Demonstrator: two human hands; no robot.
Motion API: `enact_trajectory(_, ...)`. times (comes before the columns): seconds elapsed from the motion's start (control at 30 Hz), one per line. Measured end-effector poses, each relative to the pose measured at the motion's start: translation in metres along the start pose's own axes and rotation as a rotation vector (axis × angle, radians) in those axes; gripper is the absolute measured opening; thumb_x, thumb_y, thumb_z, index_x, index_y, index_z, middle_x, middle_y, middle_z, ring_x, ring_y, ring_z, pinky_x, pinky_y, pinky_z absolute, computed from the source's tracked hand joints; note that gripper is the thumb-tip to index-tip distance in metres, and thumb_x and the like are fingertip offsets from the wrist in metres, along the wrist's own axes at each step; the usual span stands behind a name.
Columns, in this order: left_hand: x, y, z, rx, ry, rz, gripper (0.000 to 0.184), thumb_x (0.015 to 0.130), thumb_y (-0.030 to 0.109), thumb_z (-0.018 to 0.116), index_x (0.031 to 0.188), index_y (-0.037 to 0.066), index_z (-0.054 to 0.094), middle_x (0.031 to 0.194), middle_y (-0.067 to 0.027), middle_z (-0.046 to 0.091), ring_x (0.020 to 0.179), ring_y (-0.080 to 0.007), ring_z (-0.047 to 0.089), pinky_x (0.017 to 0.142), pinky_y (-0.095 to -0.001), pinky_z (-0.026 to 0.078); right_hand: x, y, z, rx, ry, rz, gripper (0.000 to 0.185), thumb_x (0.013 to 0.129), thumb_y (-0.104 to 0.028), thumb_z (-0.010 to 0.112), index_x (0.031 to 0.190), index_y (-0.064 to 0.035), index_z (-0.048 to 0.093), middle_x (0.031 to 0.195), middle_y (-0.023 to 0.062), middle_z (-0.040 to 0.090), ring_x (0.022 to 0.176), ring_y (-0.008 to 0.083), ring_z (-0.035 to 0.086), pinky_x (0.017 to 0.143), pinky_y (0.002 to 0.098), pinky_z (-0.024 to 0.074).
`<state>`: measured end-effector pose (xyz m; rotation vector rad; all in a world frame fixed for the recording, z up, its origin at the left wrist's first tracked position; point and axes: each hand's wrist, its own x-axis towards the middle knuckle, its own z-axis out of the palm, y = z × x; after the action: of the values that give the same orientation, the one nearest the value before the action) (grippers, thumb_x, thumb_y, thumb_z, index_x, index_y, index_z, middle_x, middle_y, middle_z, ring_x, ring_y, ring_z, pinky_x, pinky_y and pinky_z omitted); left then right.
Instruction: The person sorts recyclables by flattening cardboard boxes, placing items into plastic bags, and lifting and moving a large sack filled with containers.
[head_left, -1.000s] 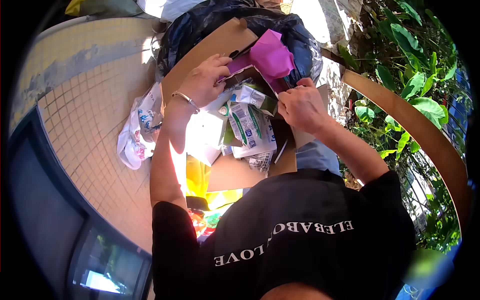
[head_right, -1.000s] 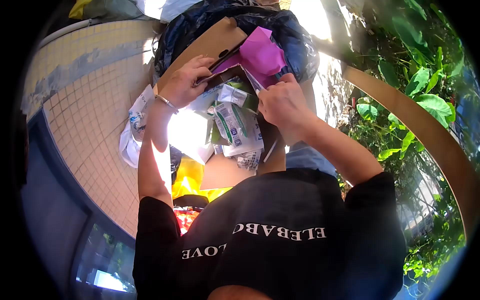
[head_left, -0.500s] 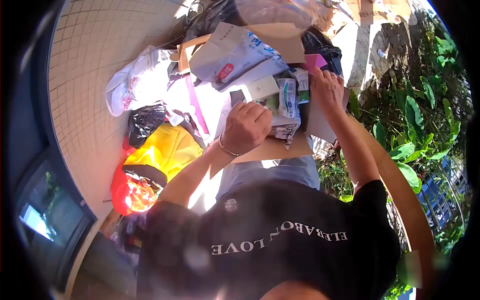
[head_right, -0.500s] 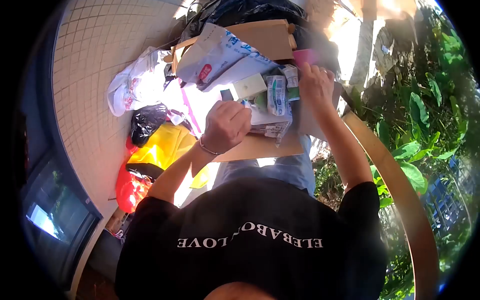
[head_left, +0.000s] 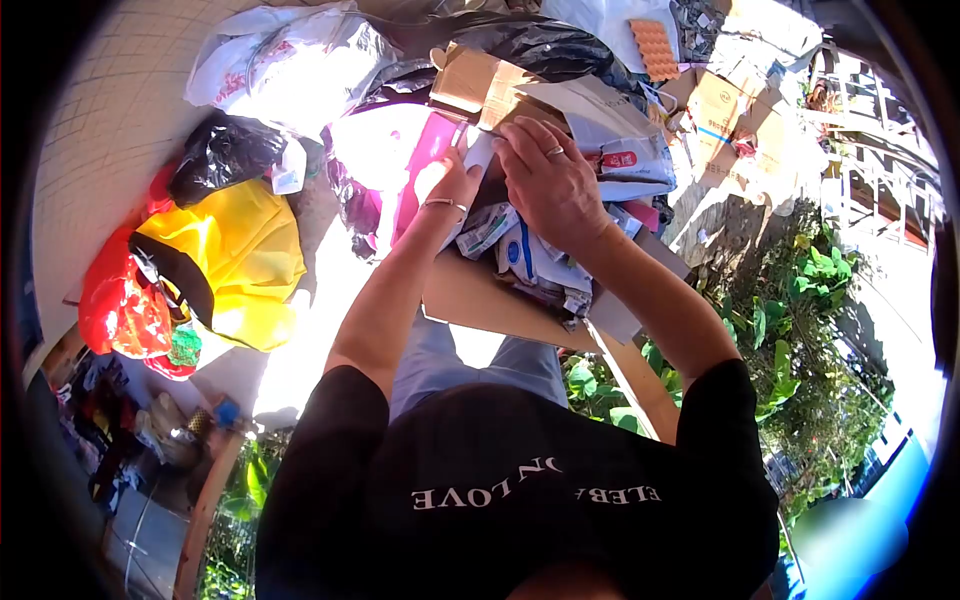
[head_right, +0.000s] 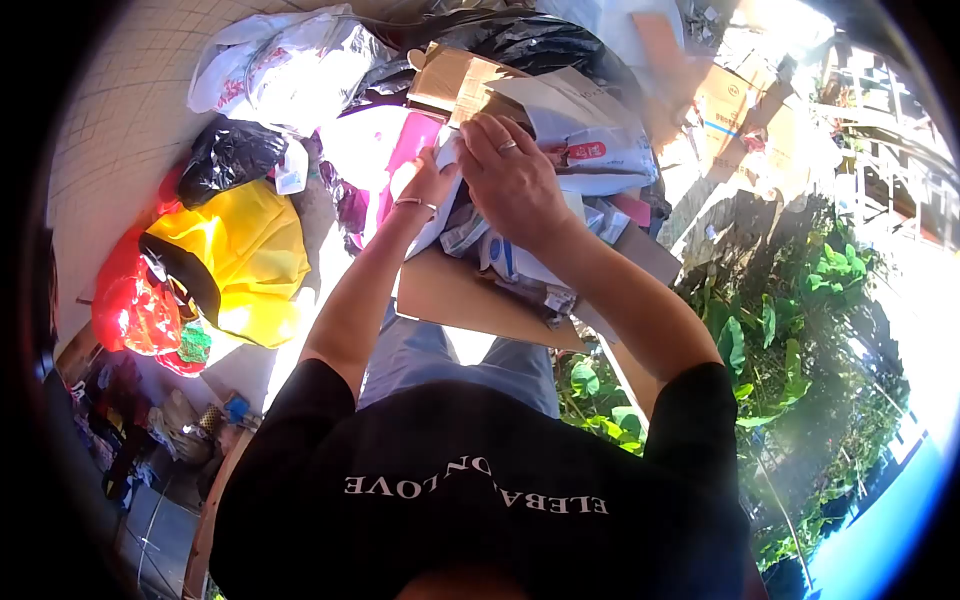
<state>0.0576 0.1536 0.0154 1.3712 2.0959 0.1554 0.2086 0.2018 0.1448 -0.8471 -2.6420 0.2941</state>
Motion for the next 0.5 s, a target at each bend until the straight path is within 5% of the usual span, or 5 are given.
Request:
enact_trajectory(0.13, -0.021, -0.018, 0.027, -0.036, 0.054, 0.039, 0.021, 0.083, 0.023, 0.054, 0.093, 0.005, 0.051, 0.075, -0.0187, 0.062, 0.065, -0.0351, 0.062, 0.058, -0.0439, 0.049, 0.031, 0.019, 0.032, -0.262, -0.245, -0.014, 0.035, 0.072, -0.013, 0.059, 0.106, -0.0044, 0.059, 0.117, 0.0111, 0.055, 0.116, 0.0250, 0.046, 0.102, 0.0380, 0.0277)
enact_trajectory(0.23, -0.046, -0.012, 0.006, 0.003, 0.062, 0.074, 0.016, 0.081, 0.018, 0.055, 0.090, 0.005, 0.052, 0.072, -0.0194, 0.061, 0.067, -0.0359, 0.062, 0.060, -0.0451, 0.049, 0.042, 0.015, 0.049, -0.345, -0.383, -0.077, 0.026, 0.076, -0.014, 0.053, 0.099, -0.0055, 0.063, 0.111, 0.0099, 0.058, 0.114, 0.0260, 0.048, 0.096, 0.0436, 0.0341)
enact_trajectory(0.33, -0.063, -0.001, -0.009, -0.141, 0.112, 0.072, 0.012, 0.078, 0.010, 0.055, 0.086, 0.002, 0.051, 0.070, -0.0187, 0.061, 0.067, -0.0361, 0.062, 0.060, -0.0436, 0.050, 0.060, -0.002, 0.057, -0.513, -0.776, 0.137, 0.032, 0.087, -0.018, 0.044, 0.113, -0.0045, 0.058, 0.115, 0.0129, 0.056, 0.119, 0.0354, 0.043, 0.092, 0.0469, 0.0404)
enact_trajectory(0.43, -0.071, -0.013, -0.015, -0.150, 0.166, 0.197, 0.013, 0.076, 0.008, 0.055, 0.086, 0.002, 0.051, 0.069, -0.0176, 0.060, 0.065, -0.0347, 0.062, 0.058, -0.0427, 0.050, 0.041, 0.010, 0.068, -0.167, -0.660, 0.050, 0.014, 0.073, -0.014, 0.057, 0.073, -0.0032, 0.065, 0.094, 0.0122, 0.059, 0.100, 0.0320, 0.056, 0.074, 0.0432, 0.0482)
enact_trajectory(0.5, -0.079, -0.018, -0.030, -0.124, 0.156, 0.242, 0.017, 0.075, 0.007, 0.055, 0.091, 0.002, 0.052, 0.067, -0.0158, 0.060, 0.062, -0.0331, 0.062, 0.056, -0.0416, 0.049, 0.045, 0.009, 0.051, -0.078, -0.622, -0.088, 0.010, 0.069, -0.011, 0.061, 0.071, -0.0016, 0.064, 0.089, 0.0146, 0.056, 0.092, 0.0351, 0.057, 0.077, 0.0421, 0.0492)
